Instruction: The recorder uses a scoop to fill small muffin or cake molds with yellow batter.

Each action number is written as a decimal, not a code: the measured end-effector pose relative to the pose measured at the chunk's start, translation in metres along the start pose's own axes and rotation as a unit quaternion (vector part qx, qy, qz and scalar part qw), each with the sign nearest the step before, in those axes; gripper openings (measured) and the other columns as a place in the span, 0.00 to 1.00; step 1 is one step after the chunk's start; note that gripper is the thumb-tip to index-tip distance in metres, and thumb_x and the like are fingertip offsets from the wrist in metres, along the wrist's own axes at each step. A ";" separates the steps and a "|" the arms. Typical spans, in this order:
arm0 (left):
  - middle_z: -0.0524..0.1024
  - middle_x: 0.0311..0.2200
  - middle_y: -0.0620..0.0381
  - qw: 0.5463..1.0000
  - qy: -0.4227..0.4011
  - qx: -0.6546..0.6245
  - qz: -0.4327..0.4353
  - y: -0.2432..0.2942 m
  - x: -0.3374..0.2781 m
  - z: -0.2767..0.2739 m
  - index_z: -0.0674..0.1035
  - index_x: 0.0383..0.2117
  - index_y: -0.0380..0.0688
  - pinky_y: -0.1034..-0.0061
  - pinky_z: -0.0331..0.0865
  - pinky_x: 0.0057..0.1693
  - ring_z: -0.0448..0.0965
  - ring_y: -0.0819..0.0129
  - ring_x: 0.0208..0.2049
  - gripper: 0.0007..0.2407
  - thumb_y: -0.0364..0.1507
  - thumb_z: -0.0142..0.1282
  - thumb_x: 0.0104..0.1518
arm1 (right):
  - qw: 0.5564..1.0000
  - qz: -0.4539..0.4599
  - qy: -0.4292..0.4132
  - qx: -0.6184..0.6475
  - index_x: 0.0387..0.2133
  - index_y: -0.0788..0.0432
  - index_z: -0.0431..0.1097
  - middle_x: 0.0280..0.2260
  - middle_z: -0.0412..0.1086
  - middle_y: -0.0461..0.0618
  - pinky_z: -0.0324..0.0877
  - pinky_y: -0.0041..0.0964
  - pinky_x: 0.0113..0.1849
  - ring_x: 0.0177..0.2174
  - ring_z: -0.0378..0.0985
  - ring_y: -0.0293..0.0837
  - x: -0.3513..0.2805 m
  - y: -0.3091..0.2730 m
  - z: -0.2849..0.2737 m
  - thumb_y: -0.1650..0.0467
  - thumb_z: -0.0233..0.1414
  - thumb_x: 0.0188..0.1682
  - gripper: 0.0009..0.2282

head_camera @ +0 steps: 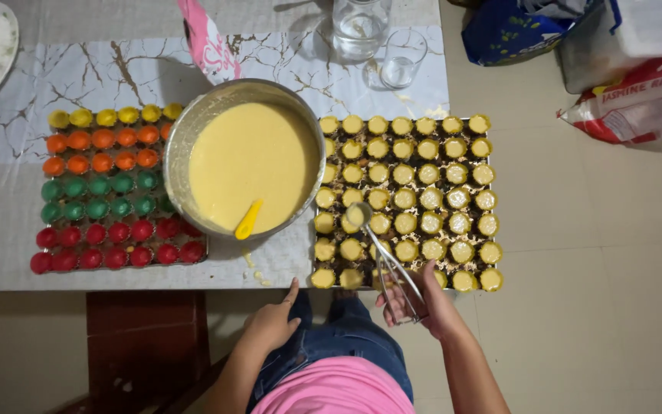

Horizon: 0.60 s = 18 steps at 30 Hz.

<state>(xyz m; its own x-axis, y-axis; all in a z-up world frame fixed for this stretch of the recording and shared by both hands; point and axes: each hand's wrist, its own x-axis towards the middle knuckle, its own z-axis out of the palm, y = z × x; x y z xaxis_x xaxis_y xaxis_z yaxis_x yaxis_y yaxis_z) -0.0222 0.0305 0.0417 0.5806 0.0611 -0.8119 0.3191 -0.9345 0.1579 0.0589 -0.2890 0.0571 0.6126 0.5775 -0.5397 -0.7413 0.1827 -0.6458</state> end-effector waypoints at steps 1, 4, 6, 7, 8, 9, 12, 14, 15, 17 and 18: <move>0.79 0.47 0.43 1.000 -0.005 -0.003 -0.011 0.003 -0.002 -0.003 0.36 0.72 0.75 0.51 0.71 0.57 0.79 0.46 0.50 0.40 0.41 0.54 0.60 | 1.000 -0.015 0.004 -0.005 0.49 0.65 0.64 0.31 0.76 0.64 0.76 0.43 0.29 0.23 0.80 0.51 0.001 -0.007 -0.001 0.39 0.20 0.46 0.44; 0.80 0.46 0.43 1.000 -0.008 0.011 -0.019 0.008 0.003 -0.003 0.36 0.73 0.71 0.52 0.71 0.57 0.80 0.46 0.49 0.40 0.42 0.54 0.61 | 0.998 -0.055 0.024 -0.025 0.49 0.66 0.64 0.32 0.76 0.64 0.76 0.44 0.30 0.24 0.80 0.52 0.009 -0.025 -0.014 0.39 0.19 0.46 0.44; 0.80 0.46 0.43 1.000 -0.007 0.012 -0.019 0.011 0.004 -0.004 0.37 0.73 0.69 0.51 0.71 0.57 0.80 0.46 0.49 0.39 0.42 0.54 0.61 | 0.996 -0.070 0.045 -0.032 0.49 0.66 0.64 0.33 0.76 0.65 0.75 0.44 0.31 0.24 0.79 0.52 0.013 -0.038 -0.023 0.40 0.19 0.47 0.44; 0.80 0.46 0.43 1.000 -0.005 0.013 -0.019 0.011 0.004 -0.004 0.38 0.73 0.68 0.50 0.71 0.57 0.80 0.45 0.49 0.39 0.42 0.54 0.61 | 0.993 -0.086 0.065 -0.039 0.50 0.67 0.65 0.34 0.76 0.65 0.75 0.44 0.31 0.25 0.79 0.52 0.015 -0.044 -0.028 0.40 0.19 0.48 0.45; 0.80 0.46 0.43 1.000 -0.006 0.012 -0.019 0.012 0.004 -0.004 0.38 0.73 0.68 0.50 0.71 0.57 0.80 0.45 0.49 0.39 0.42 0.54 0.61 | 0.994 -0.084 0.065 -0.039 0.50 0.67 0.65 0.34 0.76 0.65 0.75 0.44 0.31 0.25 0.79 0.52 0.015 -0.050 -0.032 0.40 0.19 0.48 0.45; 0.80 0.47 0.43 1.000 0.000 0.008 -0.017 0.012 0.005 -0.005 0.39 0.73 0.68 0.50 0.71 0.57 0.80 0.45 0.49 0.39 0.42 0.54 0.61 | 0.992 -0.092 0.078 -0.041 0.50 0.67 0.65 0.34 0.76 0.65 0.75 0.44 0.32 0.25 0.79 0.53 0.015 -0.057 -0.036 0.40 0.19 0.48 0.45; 0.79 0.46 0.42 1.000 0.004 0.003 -0.010 0.013 0.006 -0.009 0.40 0.73 0.68 0.49 0.71 0.57 0.79 0.45 0.49 0.38 0.42 0.54 0.61 | 0.987 -0.111 0.101 -0.050 0.50 0.67 0.65 0.34 0.76 0.64 0.76 0.45 0.33 0.26 0.79 0.53 0.014 -0.083 -0.044 0.40 0.18 0.48 0.45; 0.79 0.46 0.42 1.000 0.002 0.004 -0.003 0.012 0.010 -0.009 0.41 0.73 0.67 0.49 0.71 0.56 0.79 0.44 0.49 0.38 0.42 0.53 0.61 | 0.984 -0.122 0.113 -0.057 0.50 0.67 0.64 0.34 0.75 0.63 0.76 0.46 0.33 0.27 0.79 0.53 0.014 -0.100 -0.046 0.40 0.18 0.49 0.45; 0.80 0.45 0.41 1.000 0.005 0.006 0.005 0.011 0.013 -0.008 0.41 0.73 0.66 0.50 0.71 0.56 0.79 0.44 0.49 0.38 0.42 0.54 0.61 | 0.979 -0.127 0.132 -0.086 0.51 0.66 0.64 0.34 0.75 0.62 0.75 0.46 0.33 0.27 0.79 0.52 0.014 -0.109 -0.045 0.42 0.18 0.50 0.43; 0.80 0.45 0.41 1.000 0.007 0.008 0.015 0.011 0.016 -0.010 0.42 0.73 0.64 0.50 0.71 0.56 0.80 0.44 0.48 0.38 0.42 0.54 0.61 | 0.972 -0.132 0.154 -0.116 0.51 0.64 0.64 0.33 0.75 0.60 0.75 0.46 0.34 0.27 0.78 0.51 0.023 -0.117 -0.055 0.43 0.19 0.51 0.41; 0.81 0.44 0.41 1.000 0.012 0.014 0.020 0.013 0.014 -0.013 0.43 0.74 0.62 0.51 0.72 0.56 0.80 0.44 0.48 0.37 0.42 0.53 0.61 | 0.954 -0.142 0.184 -0.188 0.50 0.64 0.66 0.33 0.75 0.58 0.73 0.45 0.34 0.27 0.76 0.49 0.030 -0.117 -0.064 0.46 0.22 0.55 0.37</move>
<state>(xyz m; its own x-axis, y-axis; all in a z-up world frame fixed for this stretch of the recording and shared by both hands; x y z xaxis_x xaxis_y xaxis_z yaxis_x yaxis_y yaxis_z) -0.0001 0.0240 0.0397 0.6108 0.0313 -0.7912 0.2743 -0.9457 0.1744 0.1817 -0.3440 0.0814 0.8799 0.2157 -0.4233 -0.4235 -0.0477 -0.9046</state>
